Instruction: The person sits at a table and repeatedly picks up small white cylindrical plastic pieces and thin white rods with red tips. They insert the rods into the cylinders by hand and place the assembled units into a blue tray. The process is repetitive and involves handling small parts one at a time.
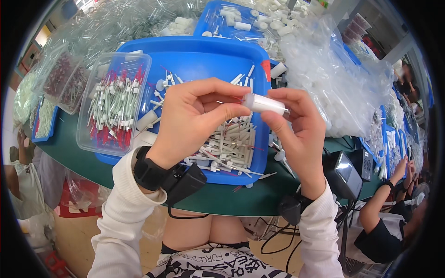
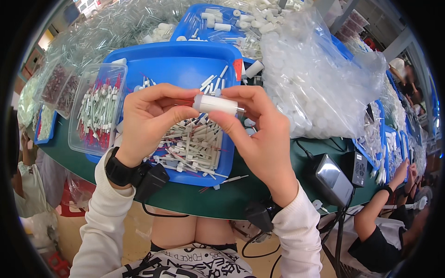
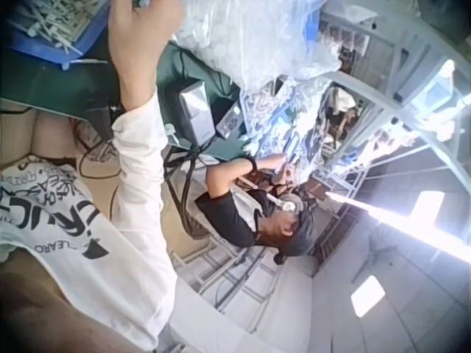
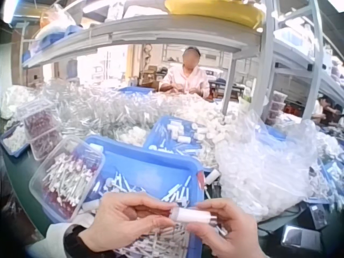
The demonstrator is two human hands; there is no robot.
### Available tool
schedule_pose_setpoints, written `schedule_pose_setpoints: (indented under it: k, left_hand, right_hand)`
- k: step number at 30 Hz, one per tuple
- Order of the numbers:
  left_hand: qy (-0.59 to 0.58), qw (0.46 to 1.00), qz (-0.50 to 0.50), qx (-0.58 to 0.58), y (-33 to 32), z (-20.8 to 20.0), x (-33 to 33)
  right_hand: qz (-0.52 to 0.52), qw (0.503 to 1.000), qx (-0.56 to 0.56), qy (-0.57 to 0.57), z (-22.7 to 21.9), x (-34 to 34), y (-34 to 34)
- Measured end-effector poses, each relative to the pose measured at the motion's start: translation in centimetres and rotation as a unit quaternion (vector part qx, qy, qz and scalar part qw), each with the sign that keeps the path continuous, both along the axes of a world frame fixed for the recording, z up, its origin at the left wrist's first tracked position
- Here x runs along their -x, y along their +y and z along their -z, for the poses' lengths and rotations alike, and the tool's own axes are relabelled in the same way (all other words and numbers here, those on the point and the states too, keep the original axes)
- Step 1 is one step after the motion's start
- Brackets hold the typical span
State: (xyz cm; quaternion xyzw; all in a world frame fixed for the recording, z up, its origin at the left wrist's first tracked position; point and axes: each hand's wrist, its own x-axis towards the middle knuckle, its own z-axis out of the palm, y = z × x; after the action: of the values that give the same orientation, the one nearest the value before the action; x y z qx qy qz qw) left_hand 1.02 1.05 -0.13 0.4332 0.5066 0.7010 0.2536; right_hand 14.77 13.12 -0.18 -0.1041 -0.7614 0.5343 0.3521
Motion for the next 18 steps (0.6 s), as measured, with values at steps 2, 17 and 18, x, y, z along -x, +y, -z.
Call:
schedule_pose_setpoints:
  k: [2, 17, 18]
  left_hand:
    - [0.007, 1.0, -0.008, 0.001, 0.1, 0.1, 0.1]
    - [0.088, 0.996, -0.02, -0.011, -0.4, 0.6, -0.5]
    - [0.091, 0.996, -0.02, -0.013, -0.5, 0.5, -0.5]
  right_hand:
    - [-0.034, 0.997, 0.052, -0.046, 0.0, -0.3, 0.5]
    - [0.079, 0.98, -0.175, 0.044, 0.9, 0.0, -0.3]
    - [0.084, 0.975, -0.196, 0.058, 1.0, 0.1, -0.4]
